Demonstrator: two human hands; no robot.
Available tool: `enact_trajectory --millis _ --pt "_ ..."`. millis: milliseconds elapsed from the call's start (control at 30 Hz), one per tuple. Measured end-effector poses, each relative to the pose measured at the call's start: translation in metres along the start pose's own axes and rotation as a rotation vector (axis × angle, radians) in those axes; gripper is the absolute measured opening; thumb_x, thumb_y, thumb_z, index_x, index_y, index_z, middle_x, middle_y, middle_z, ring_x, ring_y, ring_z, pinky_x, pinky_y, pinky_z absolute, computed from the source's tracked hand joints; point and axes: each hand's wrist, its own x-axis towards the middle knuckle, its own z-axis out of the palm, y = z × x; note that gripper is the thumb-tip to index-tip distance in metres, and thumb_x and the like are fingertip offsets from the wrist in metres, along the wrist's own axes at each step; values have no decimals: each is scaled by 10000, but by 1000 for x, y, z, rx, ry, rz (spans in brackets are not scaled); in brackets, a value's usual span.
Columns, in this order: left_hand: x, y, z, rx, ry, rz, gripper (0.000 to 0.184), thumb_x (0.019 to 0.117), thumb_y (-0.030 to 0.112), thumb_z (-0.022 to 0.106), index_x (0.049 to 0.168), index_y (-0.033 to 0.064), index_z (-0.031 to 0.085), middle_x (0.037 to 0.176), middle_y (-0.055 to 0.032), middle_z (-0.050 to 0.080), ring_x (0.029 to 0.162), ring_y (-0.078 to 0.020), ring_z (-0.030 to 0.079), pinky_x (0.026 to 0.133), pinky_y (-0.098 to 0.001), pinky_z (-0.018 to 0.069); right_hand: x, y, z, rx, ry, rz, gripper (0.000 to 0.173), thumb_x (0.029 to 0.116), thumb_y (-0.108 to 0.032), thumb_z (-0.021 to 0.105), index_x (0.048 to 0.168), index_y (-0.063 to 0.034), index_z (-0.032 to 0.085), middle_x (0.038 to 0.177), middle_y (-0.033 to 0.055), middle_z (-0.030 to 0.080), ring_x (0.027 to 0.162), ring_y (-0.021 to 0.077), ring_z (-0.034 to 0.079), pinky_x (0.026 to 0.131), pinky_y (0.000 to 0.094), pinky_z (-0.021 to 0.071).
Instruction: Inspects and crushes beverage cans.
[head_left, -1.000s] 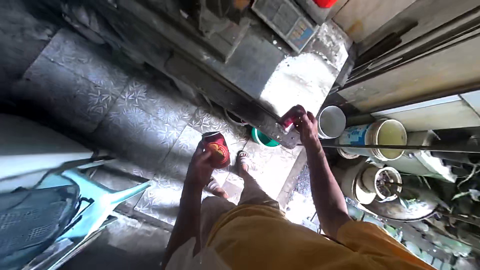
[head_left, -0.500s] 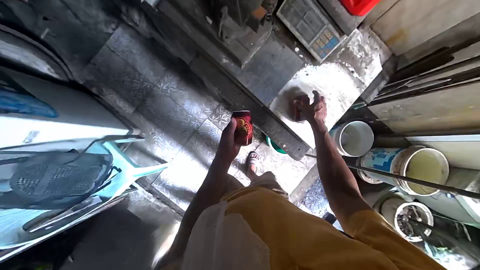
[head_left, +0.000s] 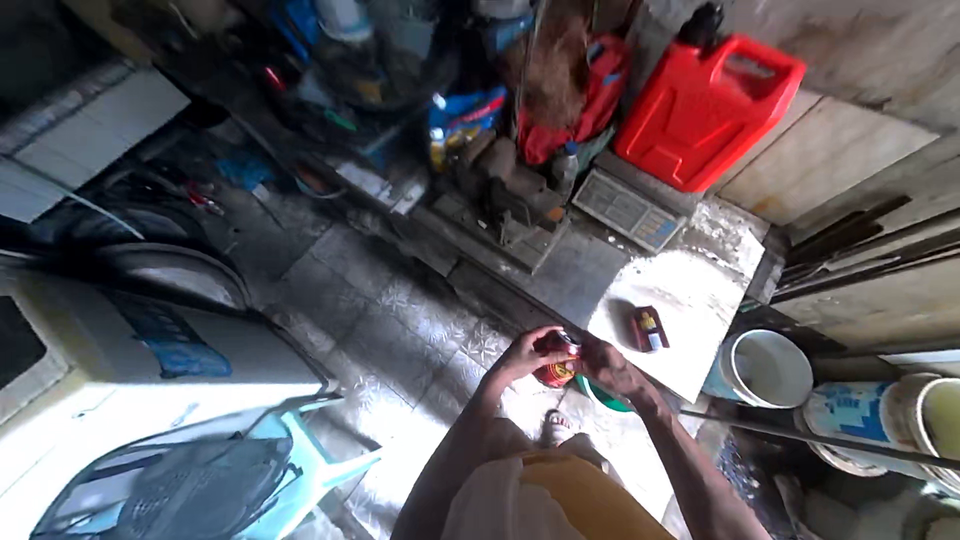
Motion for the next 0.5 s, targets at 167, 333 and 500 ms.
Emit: enact_trajectory --millis 167,333,500 --pt "2 4 -15 287 -37 87 600 958 322 721 1475 72 545 1379 -102 654 1285 -145 610 1155 -362 439 4 -7 30 9 178 19 524 910 -172 739 1377 1 579 1194 94 721 1062 139 706 961 347 596" --pt "-3 -3 -5 377 56 164 509 992 286 669 1427 32 589 1293 -139 700 1219 -181 660 1125 -375 464 4 0 40 -30 261 28 476 942 -177 702 1364 13 591 1174 113 723 1040 139 709 940 341 596" --pt "-5 -2 6 420 108 212 470 988 255 669 1395 24 618 1229 -139 728 1156 -190 694 1084 -377 498 -1 6 33 -30 284 2 466 916 -134 720 1345 13 617 1182 111 726 1042 131 713 941 324 600"
